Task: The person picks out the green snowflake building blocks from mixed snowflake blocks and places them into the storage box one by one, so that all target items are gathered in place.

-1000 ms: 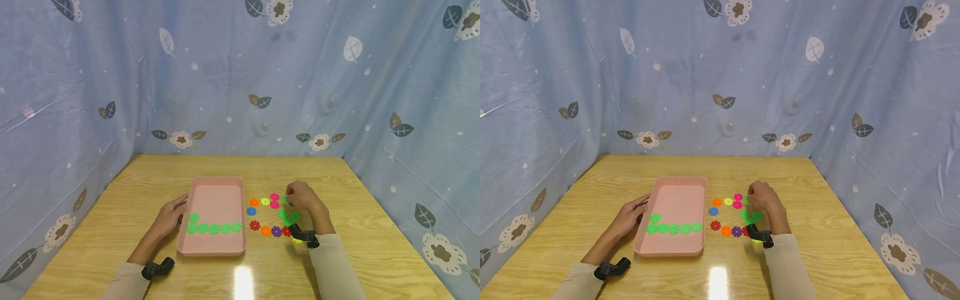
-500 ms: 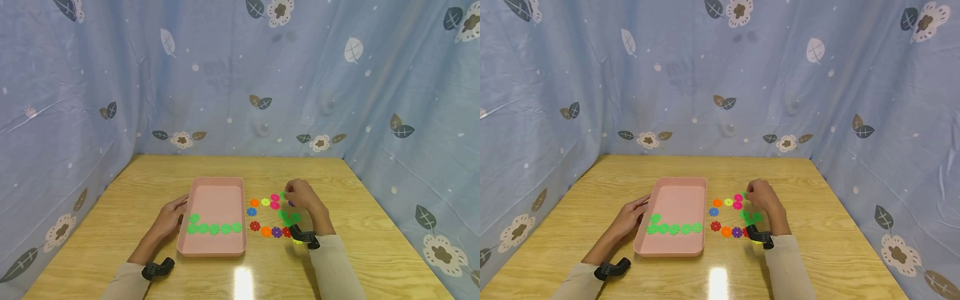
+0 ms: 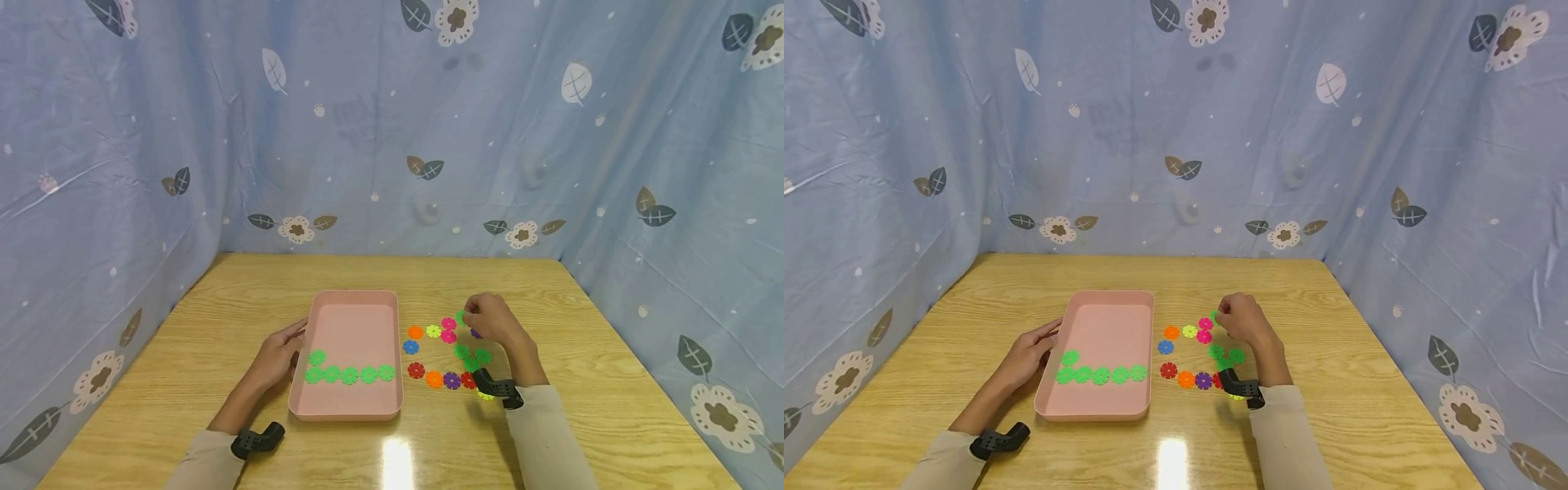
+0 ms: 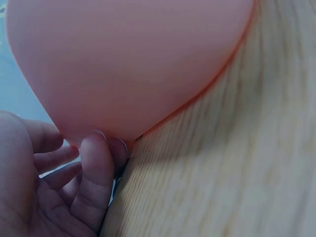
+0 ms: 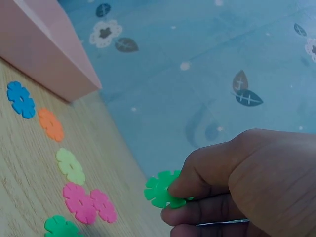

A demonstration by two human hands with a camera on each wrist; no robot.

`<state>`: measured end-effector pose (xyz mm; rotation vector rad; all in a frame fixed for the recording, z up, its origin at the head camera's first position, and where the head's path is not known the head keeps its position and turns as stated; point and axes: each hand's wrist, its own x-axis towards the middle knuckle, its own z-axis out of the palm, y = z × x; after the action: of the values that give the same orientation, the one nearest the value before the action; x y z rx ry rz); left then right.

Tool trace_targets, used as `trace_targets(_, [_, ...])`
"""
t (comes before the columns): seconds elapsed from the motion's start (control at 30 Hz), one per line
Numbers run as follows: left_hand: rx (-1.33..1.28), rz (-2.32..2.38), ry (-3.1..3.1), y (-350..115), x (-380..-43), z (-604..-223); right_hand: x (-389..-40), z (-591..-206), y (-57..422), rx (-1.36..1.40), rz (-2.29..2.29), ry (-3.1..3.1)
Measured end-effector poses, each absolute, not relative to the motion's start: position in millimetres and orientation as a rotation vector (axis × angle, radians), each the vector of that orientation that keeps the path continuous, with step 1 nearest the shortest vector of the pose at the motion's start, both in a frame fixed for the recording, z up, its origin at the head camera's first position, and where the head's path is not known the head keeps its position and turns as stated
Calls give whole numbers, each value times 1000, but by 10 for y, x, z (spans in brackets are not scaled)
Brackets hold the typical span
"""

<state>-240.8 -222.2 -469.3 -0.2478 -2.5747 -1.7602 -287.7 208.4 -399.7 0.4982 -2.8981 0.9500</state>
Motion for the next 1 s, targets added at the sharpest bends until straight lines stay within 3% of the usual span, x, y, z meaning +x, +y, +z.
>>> trace_targets(0.5, [-283, -1759, -2573, -2256, -2417, -4693, -2863, -3950, 2019, 531, 1011, -2844])
trace_targets(1.0, [-252, -1703, -2590, -2232, -2417, -4704, -2850, -3924, 1647, 669, 1040, -2822])
